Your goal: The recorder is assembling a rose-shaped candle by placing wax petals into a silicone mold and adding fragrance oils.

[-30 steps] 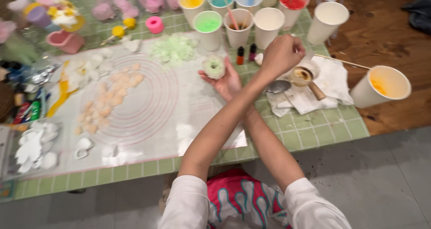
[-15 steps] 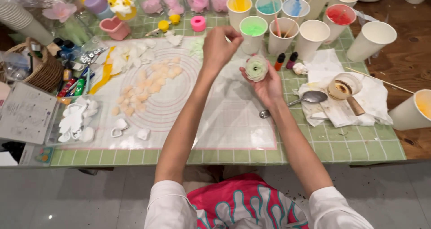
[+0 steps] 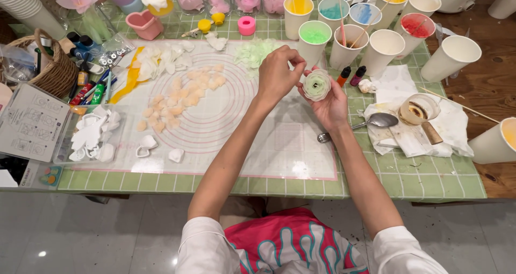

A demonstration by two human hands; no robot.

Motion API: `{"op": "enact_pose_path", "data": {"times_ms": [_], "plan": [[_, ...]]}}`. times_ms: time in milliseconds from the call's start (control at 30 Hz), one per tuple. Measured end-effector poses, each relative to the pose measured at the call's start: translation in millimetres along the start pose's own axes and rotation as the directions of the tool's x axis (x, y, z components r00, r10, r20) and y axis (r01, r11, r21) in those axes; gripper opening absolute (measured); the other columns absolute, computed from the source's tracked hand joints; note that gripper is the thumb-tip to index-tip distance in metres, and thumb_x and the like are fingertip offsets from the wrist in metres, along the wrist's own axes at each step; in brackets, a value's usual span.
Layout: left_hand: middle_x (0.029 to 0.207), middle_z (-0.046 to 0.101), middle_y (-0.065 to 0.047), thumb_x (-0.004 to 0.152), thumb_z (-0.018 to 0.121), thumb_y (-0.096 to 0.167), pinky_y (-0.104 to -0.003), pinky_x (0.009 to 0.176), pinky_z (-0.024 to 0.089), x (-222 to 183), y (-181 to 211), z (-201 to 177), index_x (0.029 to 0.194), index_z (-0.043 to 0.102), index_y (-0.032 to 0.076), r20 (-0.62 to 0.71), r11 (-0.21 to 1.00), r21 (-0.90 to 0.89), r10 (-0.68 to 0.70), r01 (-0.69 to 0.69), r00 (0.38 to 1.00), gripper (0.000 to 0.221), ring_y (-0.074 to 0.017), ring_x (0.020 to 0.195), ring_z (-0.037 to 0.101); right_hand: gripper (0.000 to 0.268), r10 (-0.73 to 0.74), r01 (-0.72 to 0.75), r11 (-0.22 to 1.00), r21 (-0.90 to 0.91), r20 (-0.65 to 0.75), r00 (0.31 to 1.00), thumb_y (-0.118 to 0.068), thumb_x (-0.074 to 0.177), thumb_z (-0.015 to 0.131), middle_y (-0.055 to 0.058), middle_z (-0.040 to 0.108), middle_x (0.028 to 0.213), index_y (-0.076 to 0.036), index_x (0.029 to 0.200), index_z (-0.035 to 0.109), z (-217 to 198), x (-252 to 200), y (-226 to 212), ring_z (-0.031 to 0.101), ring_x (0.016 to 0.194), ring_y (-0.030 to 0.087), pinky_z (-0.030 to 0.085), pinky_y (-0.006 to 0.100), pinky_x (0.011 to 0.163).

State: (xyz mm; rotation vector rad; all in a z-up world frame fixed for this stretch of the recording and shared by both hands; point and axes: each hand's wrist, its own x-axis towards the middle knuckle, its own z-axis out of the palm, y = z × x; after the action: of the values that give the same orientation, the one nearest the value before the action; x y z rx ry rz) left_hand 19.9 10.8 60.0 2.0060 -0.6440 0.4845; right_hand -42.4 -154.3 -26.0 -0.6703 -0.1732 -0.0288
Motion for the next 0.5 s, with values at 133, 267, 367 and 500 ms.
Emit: {"op": "enact_pose_path", "data": {"times_ms": [133, 267, 367, 500], "plan": [[0.079, 0.068, -0.005, 0.078, 0.076, 0.014, -0.04, 0.068, 0.053, -4.3, 5.7, 0.2, 0.079, 0.075, 0.008, 0.016, 0.998, 0.038, 0.046, -0.046, 0.999, 0.007, -0.023, 0.078, 0.07, 0.048, 0.001, 0.001, 0.999, 0.046, -0.041, 0.999, -0.029, 0.113, 0.029, 0.018, 0.058, 0.144, 0.0, 0.147, 0.046, -4.7, 0.5, 3.0, 0.061, 0.13, 0.033, 0.05, 0.052, 0.116], [0.079, 0.067, -0.004, 0.078, 0.075, 0.013, -0.04, 0.07, 0.053, -6.1, 8.1, 4.0, 0.079, 0.075, 0.007, 0.012, 0.996, 0.056, 0.075, -0.075, 0.997, 0.006, -0.024, 0.082, 0.069, 0.047, -0.015, 0.017, 0.999, 0.04, -0.053, 0.998, -0.029, 0.113, 0.028, 0.017, 0.058, 0.144, 0.0, 0.144, 0.048, -7.7, 0.1, 2.5, 0.06, 0.132, 0.03, 0.049, 0.052, 0.117], [0.078, 0.066, -0.004, 0.078, 0.075, 0.013, -0.041, 0.069, 0.052, -5.6, 8.8, 4.5, 0.078, 0.075, 0.007, 0.031, 0.996, 0.07, 0.052, -0.054, 0.998, 0.006, -0.0241, 0.082, 0.068, 0.047, -0.022, 0.023, 0.999, 0.035, -0.046, 0.999, -0.029, 0.113, 0.028, 0.017, 0.057, 0.145, 0.001, 0.143, 0.048, -8.7, 1.0, 2.3, 0.059, 0.133, 0.029, 0.049, 0.051, 0.117], [0.079, 0.067, -0.005, 0.078, 0.076, 0.014, -0.041, 0.07, 0.053, -5.0, 8.9, 3.8, 0.078, 0.075, 0.007, 0.055, 0.997, 0.058, 0.048, -0.051, 0.997, 0.007, -0.0245, 0.082, 0.069, 0.048, -0.021, 0.023, 0.998, 0.058, -0.041, 0.999, -0.03, 0.113, 0.028, 0.015, 0.055, 0.149, -0.002, 0.148, 0.045, -7.0, 0.8, 1.8, 0.058, 0.135, 0.029, 0.049, 0.05, 0.117]]}}
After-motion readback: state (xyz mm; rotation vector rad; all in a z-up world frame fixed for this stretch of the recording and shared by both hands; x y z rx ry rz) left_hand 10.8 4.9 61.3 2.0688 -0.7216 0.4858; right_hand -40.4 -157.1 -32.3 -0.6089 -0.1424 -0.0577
